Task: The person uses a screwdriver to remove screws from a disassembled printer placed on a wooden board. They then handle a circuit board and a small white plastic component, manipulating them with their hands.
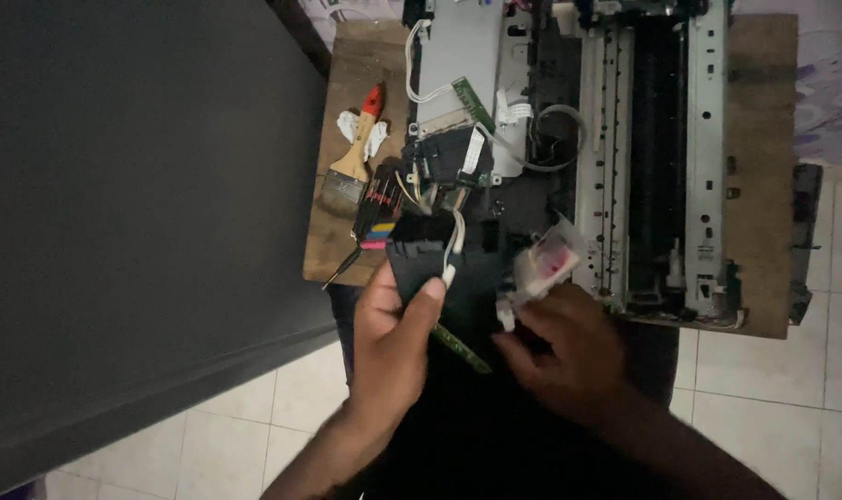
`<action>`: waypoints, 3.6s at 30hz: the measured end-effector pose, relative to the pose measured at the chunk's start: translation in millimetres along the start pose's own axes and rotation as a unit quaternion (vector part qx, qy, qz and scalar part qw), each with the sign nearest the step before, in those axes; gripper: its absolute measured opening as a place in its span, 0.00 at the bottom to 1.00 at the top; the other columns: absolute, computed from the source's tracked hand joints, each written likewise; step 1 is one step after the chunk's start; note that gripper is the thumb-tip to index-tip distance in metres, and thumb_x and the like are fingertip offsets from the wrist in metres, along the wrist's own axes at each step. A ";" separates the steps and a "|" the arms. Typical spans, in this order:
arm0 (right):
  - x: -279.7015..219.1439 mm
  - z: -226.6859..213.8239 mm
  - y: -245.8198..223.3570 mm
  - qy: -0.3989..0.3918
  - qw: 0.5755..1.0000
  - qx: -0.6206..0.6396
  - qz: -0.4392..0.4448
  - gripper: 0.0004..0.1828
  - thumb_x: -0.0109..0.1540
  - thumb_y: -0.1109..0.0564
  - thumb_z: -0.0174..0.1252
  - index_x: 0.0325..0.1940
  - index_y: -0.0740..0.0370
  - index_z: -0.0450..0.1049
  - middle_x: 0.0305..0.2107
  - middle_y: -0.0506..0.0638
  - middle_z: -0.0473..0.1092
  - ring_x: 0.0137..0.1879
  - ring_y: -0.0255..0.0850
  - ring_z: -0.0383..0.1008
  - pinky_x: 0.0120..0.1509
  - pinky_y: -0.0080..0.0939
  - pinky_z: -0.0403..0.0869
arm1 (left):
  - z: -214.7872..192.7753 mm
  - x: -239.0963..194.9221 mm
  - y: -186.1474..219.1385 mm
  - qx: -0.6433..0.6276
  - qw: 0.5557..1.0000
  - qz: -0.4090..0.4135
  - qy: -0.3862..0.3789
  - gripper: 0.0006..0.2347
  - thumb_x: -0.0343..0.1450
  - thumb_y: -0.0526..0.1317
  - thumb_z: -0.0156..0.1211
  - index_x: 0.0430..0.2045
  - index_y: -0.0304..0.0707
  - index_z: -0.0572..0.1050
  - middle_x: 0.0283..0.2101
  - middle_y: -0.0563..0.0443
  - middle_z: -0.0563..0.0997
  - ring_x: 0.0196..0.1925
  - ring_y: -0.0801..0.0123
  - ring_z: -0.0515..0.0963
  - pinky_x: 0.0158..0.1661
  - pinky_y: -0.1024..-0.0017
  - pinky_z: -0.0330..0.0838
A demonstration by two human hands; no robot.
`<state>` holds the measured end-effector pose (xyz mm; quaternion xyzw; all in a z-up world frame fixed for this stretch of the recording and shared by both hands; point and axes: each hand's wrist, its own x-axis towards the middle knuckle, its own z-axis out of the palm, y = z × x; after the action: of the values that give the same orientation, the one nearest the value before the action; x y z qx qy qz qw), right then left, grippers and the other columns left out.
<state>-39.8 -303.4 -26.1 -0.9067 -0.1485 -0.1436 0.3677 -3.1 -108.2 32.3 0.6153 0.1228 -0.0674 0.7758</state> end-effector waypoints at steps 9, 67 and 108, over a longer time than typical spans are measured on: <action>-52.4 11.8 37.9 0.036 0.998 0.046 -0.014 0.28 0.51 0.45 0.76 0.49 0.58 0.75 0.51 0.58 0.73 0.59 0.54 0.74 0.64 0.52 0.72 | -11.9 -24.6 -4.0 -0.033 0.993 -0.015 -0.110 0.31 0.58 0.24 0.51 0.61 0.28 0.68 0.51 0.44 0.81 0.52 0.67 0.77 0.50 0.72 0.68; 47.6 -53.1 -41.2 0.142 0.981 0.097 -0.089 0.20 0.62 0.74 0.65 0.57 0.76 0.71 0.45 0.66 0.79 0.49 0.49 0.84 0.58 0.45 0.81 | 41.8 0.3 -2.6 0.037 0.982 0.185 0.024 0.22 0.69 0.34 0.65 0.57 0.34 0.67 0.54 0.45 0.79 0.56 0.67 0.78 0.60 0.69 0.73; 45.0 -58.0 -18.2 0.085 0.990 0.045 -0.105 0.19 0.62 0.73 0.66 0.56 0.75 0.71 0.45 0.67 0.76 0.48 0.52 0.82 0.48 0.43 0.84 | 42.5 -9.8 17.8 0.026 0.986 0.167 -0.005 0.18 0.65 0.28 0.68 0.47 0.35 0.71 0.41 0.50 0.80 0.43 0.72 0.80 0.44 0.74 0.79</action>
<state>-14.2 -324.7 41.7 -0.8528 -0.2173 -0.2516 0.4026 -3.4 -145.8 60.7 0.6471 0.0126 0.0568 0.7602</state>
